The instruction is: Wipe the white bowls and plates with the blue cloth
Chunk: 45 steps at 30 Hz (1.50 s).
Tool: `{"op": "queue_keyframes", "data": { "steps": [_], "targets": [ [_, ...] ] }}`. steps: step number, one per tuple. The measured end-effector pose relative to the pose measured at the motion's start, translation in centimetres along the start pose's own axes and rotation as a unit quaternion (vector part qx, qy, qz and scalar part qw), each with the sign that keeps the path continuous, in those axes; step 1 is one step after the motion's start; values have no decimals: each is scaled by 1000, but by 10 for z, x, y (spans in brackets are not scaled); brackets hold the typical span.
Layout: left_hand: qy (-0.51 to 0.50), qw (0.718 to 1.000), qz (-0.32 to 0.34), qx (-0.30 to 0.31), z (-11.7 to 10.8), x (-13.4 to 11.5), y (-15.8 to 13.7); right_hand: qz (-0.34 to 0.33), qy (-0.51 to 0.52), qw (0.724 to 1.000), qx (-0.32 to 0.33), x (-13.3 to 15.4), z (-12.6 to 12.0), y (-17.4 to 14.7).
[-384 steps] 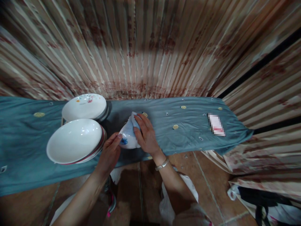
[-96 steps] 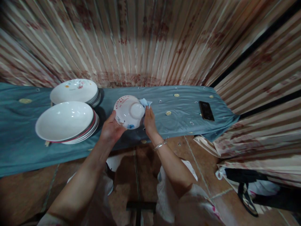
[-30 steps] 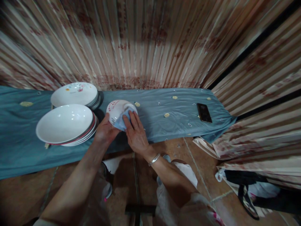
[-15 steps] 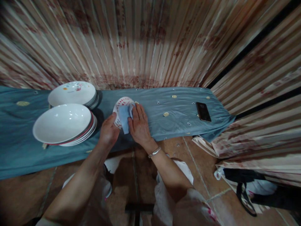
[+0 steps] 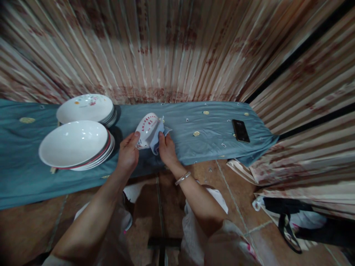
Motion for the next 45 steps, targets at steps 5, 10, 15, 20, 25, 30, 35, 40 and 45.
{"op": "queue_keyframes", "data": {
  "steps": [5,10,15,20,25,30,35,40,45],
  "targets": [
    [88,996,23,-1,-1,-8,-2,133,124,983,-6,-3,5,-2],
    [143,989,40,6,0,-13,-3,193,165,967,-10,3,5,-7],
    [166,984,60,17,3,-15,-4,221,174,960,19,7,0,-10],
    [175,982,64,10,4,-18,-4,240,209,948,30,10,-3,-9],
    [190,979,74,10,3,-18,-3,243,267,931,47,18,-3,-11],
    [157,985,64,-1,1,-12,-1,160,181,969,57,21,-8,-14],
    [24,1000,6,-18,3,-2,3,-18,-88,994,64,26,-18,-22],
    [-134,988,-75,-6,7,-4,6,-128,-205,965,102,32,-26,-27],
    [-178,976,-128,-18,5,-4,7,-166,-231,957,65,29,-38,-15]
  ]
}}
Point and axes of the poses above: each hand's wrist, its own y-axis towards the middle knuckle, its own z-axis out of the palm, x = y × z, the point moved 1 cm from there along y, towards the middle knuckle, and after that the axes turned 5 degrees about y, right-handed, at the moved point
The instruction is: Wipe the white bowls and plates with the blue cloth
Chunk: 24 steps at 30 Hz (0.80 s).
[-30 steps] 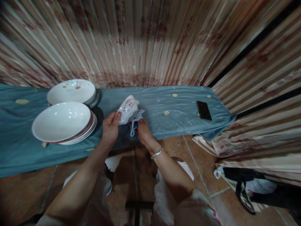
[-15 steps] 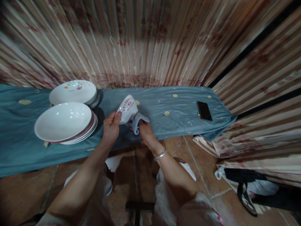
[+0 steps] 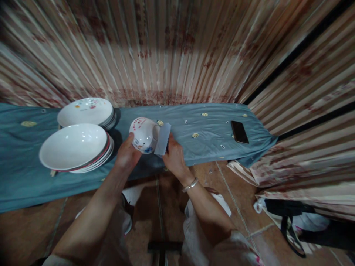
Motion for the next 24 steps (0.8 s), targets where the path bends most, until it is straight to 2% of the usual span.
{"op": "queue_keyframes", "data": {
  "steps": [5,8,11,16,24],
  "targets": [
    [-1,999,-44,17,1,5,-3,-80,-46,996,-15,1,7,-1],
    [6,998,-57,14,3,8,-7,-136,-90,986,40,11,20,-6],
    [16,999,-37,9,5,9,-11,-171,-132,973,75,17,26,-6],
    [33,997,-39,55,8,8,-17,-133,-133,982,31,11,21,5],
    [39,995,-20,85,11,9,-21,-48,-20,998,-30,-9,21,15]
  ]
}}
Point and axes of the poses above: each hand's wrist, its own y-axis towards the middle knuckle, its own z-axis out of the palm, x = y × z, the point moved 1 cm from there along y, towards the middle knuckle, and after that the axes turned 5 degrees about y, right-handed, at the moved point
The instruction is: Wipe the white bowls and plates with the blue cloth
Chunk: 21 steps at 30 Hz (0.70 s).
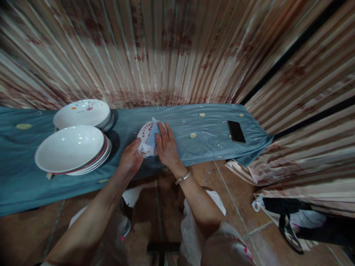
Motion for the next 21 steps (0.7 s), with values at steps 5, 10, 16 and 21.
{"op": "queue_keyframes", "data": {
  "steps": [5,10,16,21],
  "targets": [
    [29,999,10,-18,-9,2,3,-63,-68,995,28,16,-2,-7],
    [90,995,40,-32,-19,8,5,-125,-138,980,76,34,-3,-10],
    [107,991,61,-59,-14,11,5,-96,-95,990,51,26,-11,3],
    [72,996,35,-23,-4,5,3,-34,32,999,11,7,-14,14]
  ]
}}
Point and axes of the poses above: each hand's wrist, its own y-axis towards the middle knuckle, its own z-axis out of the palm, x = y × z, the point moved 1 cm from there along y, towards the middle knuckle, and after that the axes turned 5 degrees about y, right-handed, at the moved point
